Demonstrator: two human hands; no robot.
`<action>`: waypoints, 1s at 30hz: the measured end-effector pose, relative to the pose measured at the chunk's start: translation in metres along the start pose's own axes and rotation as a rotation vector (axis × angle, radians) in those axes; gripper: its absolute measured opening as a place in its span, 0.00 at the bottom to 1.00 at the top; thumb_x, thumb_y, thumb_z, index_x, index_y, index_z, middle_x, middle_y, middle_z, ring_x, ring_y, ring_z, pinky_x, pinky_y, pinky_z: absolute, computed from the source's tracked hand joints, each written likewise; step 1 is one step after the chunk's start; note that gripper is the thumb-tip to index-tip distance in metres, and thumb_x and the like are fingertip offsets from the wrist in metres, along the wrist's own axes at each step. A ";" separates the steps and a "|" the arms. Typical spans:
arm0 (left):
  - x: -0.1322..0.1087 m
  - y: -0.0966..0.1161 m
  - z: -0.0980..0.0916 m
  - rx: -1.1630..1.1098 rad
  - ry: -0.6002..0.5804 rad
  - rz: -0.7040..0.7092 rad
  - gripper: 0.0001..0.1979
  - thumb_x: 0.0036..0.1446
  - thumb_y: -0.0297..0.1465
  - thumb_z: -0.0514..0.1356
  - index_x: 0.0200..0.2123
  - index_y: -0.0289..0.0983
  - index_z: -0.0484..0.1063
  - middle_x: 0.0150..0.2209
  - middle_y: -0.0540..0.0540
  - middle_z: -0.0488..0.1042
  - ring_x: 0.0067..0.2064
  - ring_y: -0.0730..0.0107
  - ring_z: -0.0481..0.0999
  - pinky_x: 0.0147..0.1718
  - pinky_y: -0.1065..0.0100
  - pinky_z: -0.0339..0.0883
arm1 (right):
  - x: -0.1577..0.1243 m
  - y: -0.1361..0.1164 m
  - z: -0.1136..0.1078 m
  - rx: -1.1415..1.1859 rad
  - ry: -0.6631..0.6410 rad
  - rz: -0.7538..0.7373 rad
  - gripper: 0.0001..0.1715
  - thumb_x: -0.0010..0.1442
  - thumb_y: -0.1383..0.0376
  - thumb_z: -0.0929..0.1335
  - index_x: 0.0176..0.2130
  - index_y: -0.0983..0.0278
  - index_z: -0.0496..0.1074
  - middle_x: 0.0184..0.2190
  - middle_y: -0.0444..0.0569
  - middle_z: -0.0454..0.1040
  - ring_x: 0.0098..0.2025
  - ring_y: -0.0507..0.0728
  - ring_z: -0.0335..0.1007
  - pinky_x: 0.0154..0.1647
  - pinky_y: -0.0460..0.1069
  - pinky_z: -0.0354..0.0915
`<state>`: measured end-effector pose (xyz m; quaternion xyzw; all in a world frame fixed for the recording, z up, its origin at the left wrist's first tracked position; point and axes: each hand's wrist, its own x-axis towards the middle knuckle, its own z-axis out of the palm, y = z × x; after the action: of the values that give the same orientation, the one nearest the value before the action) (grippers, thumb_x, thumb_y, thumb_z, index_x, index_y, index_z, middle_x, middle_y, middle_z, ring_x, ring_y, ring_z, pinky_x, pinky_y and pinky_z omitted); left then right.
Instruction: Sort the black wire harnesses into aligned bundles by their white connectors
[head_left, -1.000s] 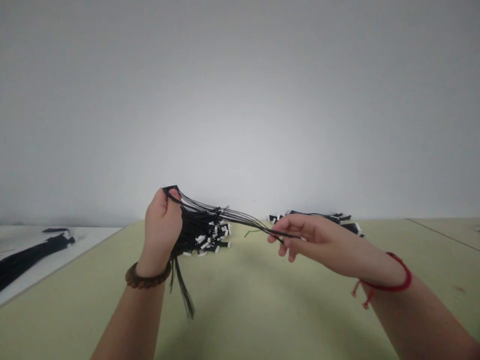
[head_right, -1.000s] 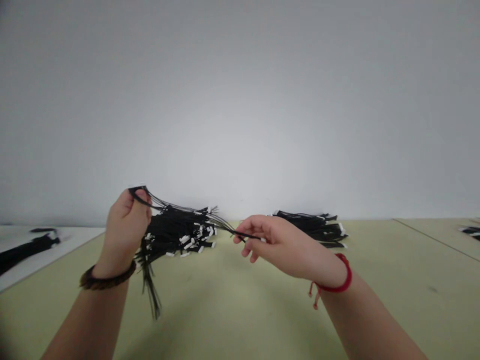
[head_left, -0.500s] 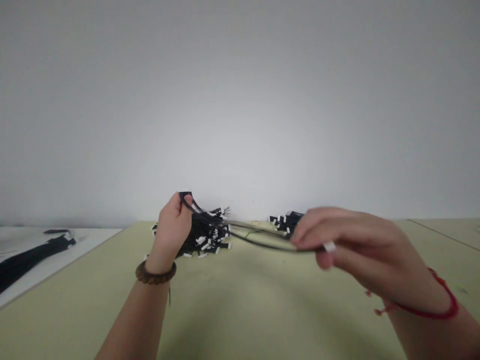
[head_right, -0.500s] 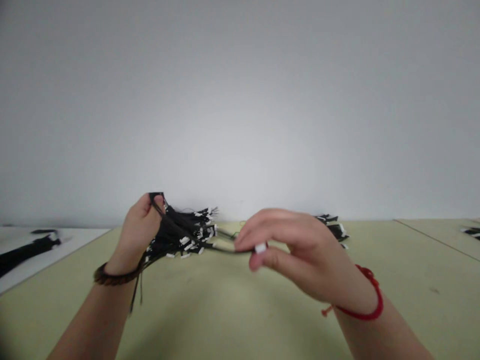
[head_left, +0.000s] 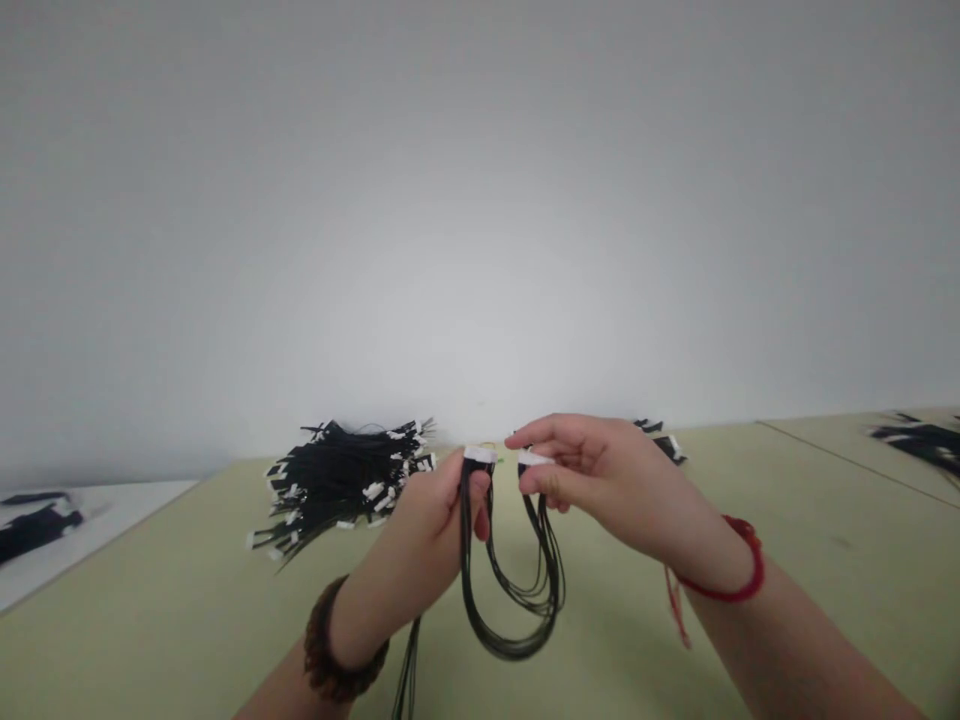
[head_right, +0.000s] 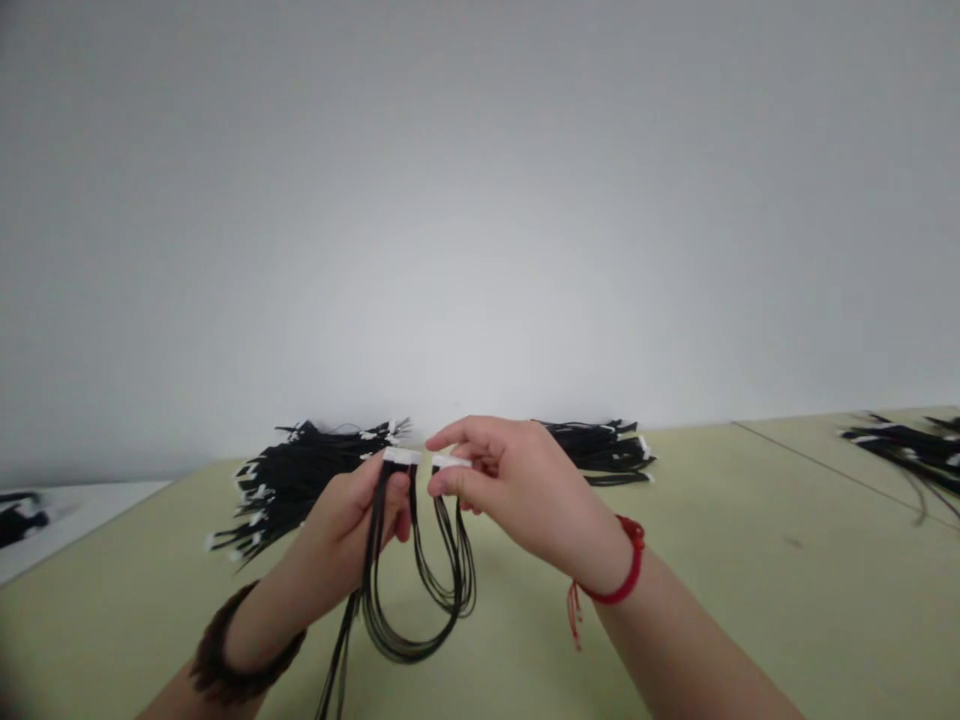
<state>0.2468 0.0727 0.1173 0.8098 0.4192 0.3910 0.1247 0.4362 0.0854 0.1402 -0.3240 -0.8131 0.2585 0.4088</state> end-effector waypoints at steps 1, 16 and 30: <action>-0.002 0.004 0.002 -0.014 -0.023 -0.002 0.15 0.64 0.34 0.44 0.27 0.37 0.62 0.18 0.55 0.64 0.19 0.77 0.61 0.21 0.74 0.55 | 0.000 -0.002 0.001 -0.035 0.042 -0.005 0.14 0.55 0.63 0.68 0.43 0.63 0.71 0.26 0.43 0.74 0.24 0.49 0.66 0.27 0.44 0.62; -0.007 0.015 0.003 -0.020 -0.113 0.107 0.14 0.64 0.31 0.44 0.24 0.39 0.55 0.24 0.54 0.61 0.24 0.75 0.58 0.24 0.72 0.51 | -0.005 -0.008 0.001 -0.013 -0.093 0.057 0.08 0.52 0.63 0.68 0.36 0.60 0.73 0.29 0.41 0.75 0.29 0.50 0.70 0.28 0.43 0.61; -0.005 0.015 0.004 -0.270 -0.198 -0.085 0.13 0.62 0.37 0.48 0.26 0.38 0.58 0.23 0.54 0.60 0.25 0.75 0.57 0.25 0.71 0.51 | -0.003 -0.007 0.002 0.144 -0.099 0.140 0.11 0.51 0.60 0.69 0.28 0.66 0.70 0.20 0.42 0.67 0.23 0.47 0.57 0.21 0.43 0.50</action>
<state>0.2566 0.0599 0.1196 0.8018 0.3823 0.3564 0.2896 0.4338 0.0784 0.1431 -0.3365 -0.7871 0.3597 0.3713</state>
